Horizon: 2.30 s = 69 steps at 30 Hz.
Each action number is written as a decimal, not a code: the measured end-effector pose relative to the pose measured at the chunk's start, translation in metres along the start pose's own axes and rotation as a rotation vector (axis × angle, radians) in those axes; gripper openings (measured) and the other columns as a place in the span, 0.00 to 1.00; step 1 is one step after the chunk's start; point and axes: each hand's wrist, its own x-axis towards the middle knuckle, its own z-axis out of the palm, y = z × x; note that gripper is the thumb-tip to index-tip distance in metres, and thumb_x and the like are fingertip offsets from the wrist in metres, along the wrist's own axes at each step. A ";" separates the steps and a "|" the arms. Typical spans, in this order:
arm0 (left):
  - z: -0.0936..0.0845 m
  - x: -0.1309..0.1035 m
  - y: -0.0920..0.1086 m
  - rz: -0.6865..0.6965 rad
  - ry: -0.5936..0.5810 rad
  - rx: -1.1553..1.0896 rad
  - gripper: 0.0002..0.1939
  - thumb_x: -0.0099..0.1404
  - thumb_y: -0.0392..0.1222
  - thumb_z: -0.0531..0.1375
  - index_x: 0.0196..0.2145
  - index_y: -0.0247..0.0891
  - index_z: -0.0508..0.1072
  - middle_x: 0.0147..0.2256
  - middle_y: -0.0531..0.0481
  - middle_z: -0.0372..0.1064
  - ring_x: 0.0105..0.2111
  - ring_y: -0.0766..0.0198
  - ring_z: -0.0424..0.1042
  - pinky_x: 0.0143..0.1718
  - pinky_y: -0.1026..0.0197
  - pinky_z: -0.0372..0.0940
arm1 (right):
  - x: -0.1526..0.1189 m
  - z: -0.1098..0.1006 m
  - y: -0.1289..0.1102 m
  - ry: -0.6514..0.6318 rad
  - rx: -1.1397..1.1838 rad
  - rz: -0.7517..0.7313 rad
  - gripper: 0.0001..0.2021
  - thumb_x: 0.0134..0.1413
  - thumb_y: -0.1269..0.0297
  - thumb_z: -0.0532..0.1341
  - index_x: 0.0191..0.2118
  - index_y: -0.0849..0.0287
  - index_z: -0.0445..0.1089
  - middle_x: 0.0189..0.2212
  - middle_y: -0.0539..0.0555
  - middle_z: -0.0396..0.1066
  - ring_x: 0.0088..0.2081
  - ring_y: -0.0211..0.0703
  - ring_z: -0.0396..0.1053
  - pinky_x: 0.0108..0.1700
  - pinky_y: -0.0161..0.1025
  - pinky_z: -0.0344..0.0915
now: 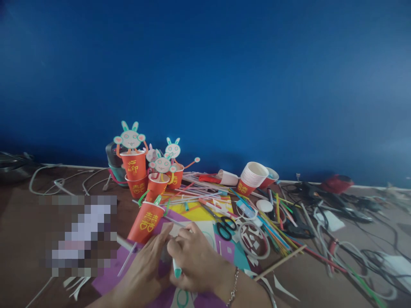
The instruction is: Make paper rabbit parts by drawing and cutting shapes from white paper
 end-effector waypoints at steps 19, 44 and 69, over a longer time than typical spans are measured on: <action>0.010 -0.002 -0.011 0.040 0.138 0.088 0.41 0.54 0.34 0.58 0.61 0.38 0.43 0.53 0.35 0.64 0.52 0.48 0.67 0.49 0.45 0.67 | 0.036 -0.022 -0.006 -0.116 0.066 0.206 0.13 0.44 0.67 0.54 0.36 0.65 0.70 0.26 0.56 0.72 0.25 0.43 0.64 0.41 0.45 0.55; 0.000 0.001 -0.004 -0.038 0.056 0.060 0.51 0.53 0.37 0.62 0.64 0.44 0.32 0.50 0.42 0.69 0.47 0.51 0.70 0.47 0.48 0.68 | 0.002 0.002 0.001 0.185 0.267 0.169 0.05 0.45 0.69 0.53 0.31 0.58 0.63 0.27 0.51 0.66 0.32 0.45 0.63 0.44 0.45 0.56; 0.002 0.000 0.003 -0.110 0.078 0.072 0.45 0.52 0.34 0.58 0.63 0.40 0.39 0.48 0.39 0.70 0.48 0.51 0.70 0.47 0.46 0.68 | -0.018 -0.010 0.012 0.256 0.611 0.369 0.11 0.54 0.69 0.53 0.41 0.54 0.68 0.37 0.54 0.74 0.43 0.49 0.69 0.49 0.48 0.61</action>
